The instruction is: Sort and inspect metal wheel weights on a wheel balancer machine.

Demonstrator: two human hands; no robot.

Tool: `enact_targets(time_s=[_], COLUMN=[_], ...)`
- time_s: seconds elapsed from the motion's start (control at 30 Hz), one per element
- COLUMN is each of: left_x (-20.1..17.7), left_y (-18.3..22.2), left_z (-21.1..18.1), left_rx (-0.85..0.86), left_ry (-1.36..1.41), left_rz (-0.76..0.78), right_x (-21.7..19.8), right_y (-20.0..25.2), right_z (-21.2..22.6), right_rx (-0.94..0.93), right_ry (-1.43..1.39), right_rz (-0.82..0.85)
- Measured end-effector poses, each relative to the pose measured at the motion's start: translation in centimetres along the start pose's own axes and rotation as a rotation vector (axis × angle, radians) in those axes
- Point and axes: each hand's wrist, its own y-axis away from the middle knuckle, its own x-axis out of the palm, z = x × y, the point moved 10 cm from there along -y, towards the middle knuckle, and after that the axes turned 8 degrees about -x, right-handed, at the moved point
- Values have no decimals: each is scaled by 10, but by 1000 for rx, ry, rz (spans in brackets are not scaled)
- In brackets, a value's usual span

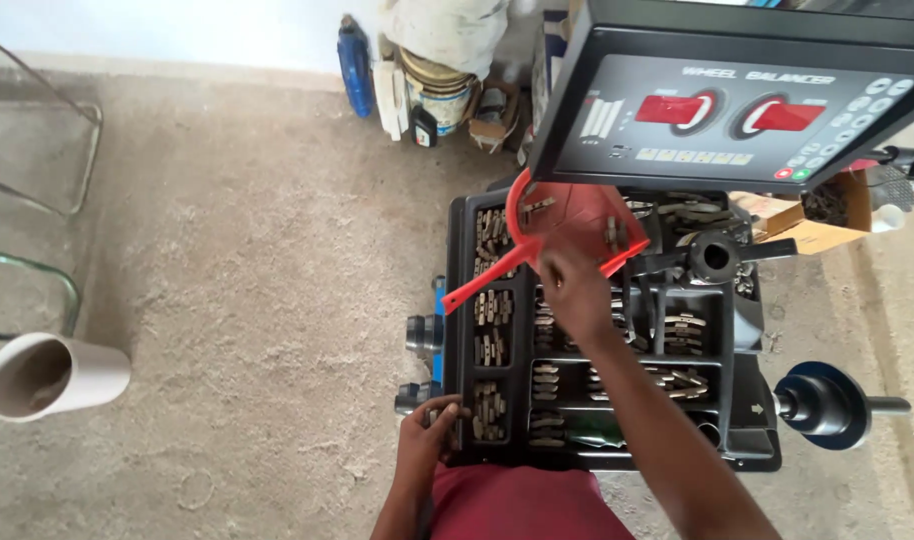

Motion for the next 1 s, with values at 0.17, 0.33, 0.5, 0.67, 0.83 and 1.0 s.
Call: enact_targets(time_s=[0.17, 0.33, 0.5, 0.67, 0.83, 1.0], left_x=[3, -10, -32, -26, -5, 38], left_y=[-1, 3, 15, 19, 15, 35], left_z=[-2, 3, 17, 23, 30, 9], left_rx=[29, 51, 5, -33, 94, 89], left_ry=[-54, 36, 75, 58, 176, 119], left_rz=[31, 32, -44, -85, -75, -62], right_x=[1, 25, 19, -63, -56, -1], right_y=[-75, -102, -90, -25, 67, 121], right_z=[-13, -29, -51, -2, 46, 7], right_rx=[-291, -318, -207, -161, -328, -192], right_ry=[190, 353, 572, -136, -88, -236], right_rz=[-191, -23, 307, -19, 133, 424])
